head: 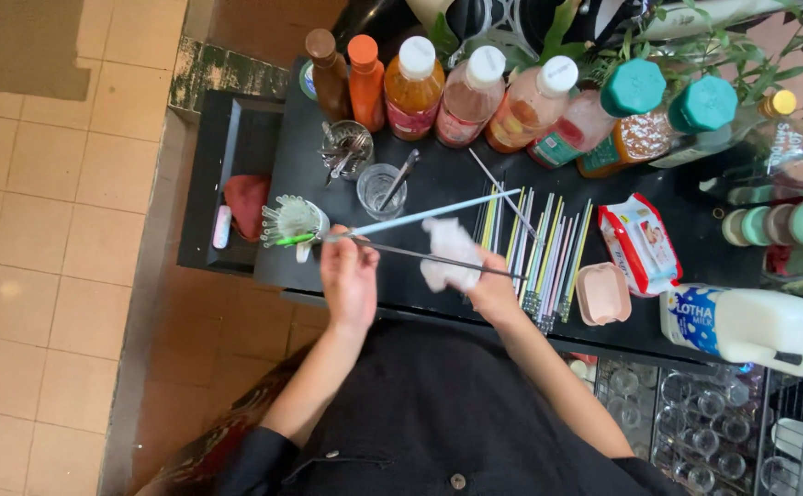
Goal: Cleaning reusable straws by wiping them with a tissue.
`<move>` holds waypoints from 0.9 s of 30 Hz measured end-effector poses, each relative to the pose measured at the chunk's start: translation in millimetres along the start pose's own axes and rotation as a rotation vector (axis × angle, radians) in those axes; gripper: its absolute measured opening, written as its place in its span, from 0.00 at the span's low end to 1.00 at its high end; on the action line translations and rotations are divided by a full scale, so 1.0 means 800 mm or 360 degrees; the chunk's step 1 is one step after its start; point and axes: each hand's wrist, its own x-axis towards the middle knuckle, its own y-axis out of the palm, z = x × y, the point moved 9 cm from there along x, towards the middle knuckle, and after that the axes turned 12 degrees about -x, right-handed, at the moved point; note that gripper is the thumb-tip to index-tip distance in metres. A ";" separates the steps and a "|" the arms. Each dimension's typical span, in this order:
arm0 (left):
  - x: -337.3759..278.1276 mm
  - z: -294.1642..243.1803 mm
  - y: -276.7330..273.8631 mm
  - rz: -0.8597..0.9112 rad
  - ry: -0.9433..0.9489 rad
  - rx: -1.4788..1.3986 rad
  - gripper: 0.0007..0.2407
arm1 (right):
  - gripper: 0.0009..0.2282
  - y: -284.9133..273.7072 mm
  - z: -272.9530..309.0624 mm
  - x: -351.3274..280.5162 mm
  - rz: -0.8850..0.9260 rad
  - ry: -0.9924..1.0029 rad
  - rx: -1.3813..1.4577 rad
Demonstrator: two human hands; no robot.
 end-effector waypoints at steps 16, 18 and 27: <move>-0.030 0.079 0.010 0.0088 0.0287 0.0598 0.05 | 0.05 -0.138 0.017 0.026 -0.0305 -0.0431 -0.0078; -0.045 0.040 0.029 0.0098 0.0596 0.0495 0.07 | 0.07 -0.131 0.066 0.006 -0.0252 -0.0582 -0.0160; -0.080 0.015 0.138 0.0799 0.0825 0.2002 0.08 | 0.07 -0.047 0.061 -0.001 0.0248 -0.0927 -0.0325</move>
